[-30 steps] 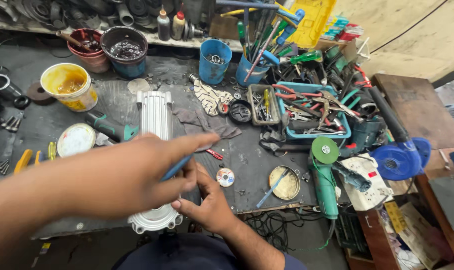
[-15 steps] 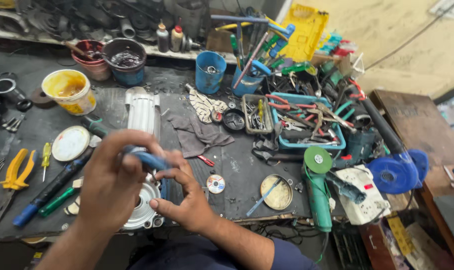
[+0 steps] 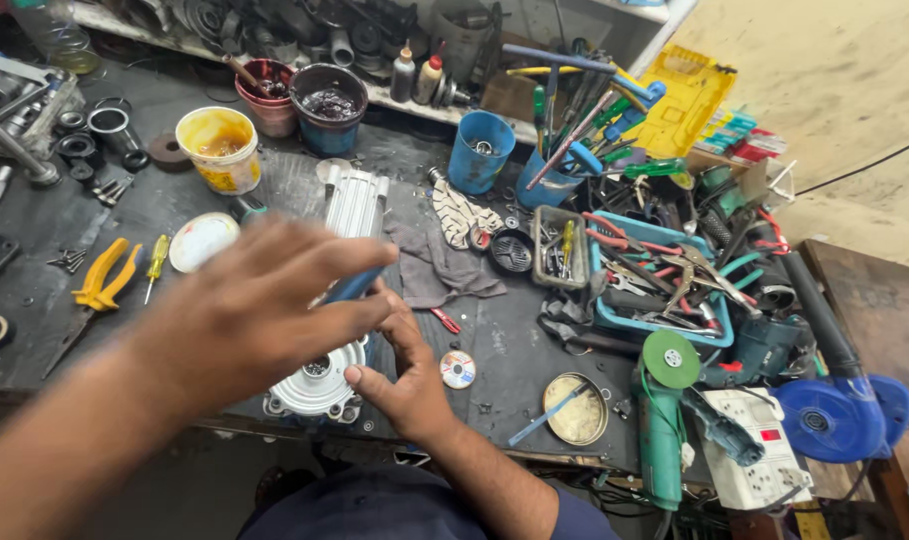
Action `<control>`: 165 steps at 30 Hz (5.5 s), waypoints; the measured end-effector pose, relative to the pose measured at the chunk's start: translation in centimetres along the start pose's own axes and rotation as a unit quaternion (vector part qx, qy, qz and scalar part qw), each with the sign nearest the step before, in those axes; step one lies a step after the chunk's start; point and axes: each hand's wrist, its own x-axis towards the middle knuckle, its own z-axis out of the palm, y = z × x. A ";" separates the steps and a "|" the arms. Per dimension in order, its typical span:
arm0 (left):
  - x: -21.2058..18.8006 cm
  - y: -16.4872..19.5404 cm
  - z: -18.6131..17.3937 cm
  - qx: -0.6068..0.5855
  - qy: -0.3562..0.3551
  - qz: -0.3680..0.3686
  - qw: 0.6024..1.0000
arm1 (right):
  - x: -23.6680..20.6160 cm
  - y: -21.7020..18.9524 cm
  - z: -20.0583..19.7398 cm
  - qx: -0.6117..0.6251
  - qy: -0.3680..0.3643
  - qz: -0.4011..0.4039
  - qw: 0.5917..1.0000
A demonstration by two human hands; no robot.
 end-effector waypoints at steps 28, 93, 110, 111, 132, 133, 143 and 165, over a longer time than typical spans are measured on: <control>2.2 -0.4 3.3 -0.670 -0.038 -0.421 0.610 | -1.1 2.0 0.1 0.023 0.000 0.035 0.999; 1.8 -0.6 0.1 0.030 -0.045 0.005 0.999 | -4.2 -3.6 0.4 0.255 -0.033 0.128 0.958; -0.8 1.2 2.1 -0.124 0.091 -0.144 0.978 | -5.4 -3.9 -0.3 -0.252 -0.089 -0.076 0.961; -0.8 1.2 1.9 -0.131 0.089 -0.154 0.975 | -4.9 -3.7 -0.5 -0.349 -0.084 -0.131 0.924; -1.0 2.4 0.4 -0.090 0.099 -0.158 0.978 | -1.5 -1.6 -3.9 -0.416 0.013 -0.285 0.863; -1.1 2.4 0.4 -0.093 0.103 -0.165 0.977 | -2.1 -1.1 -3.5 -0.382 0.018 -0.236 0.893; -0.8 2.1 1.1 -0.103 0.106 -0.169 0.974 | -6.1 3.7 -0.7 -0.256 -0.071 -0.099 0.959; -2.1 0.9 3.9 -0.362 0.150 -0.245 0.887 | -0.9 2.4 0.6 -0.152 -0.065 0.043 0.985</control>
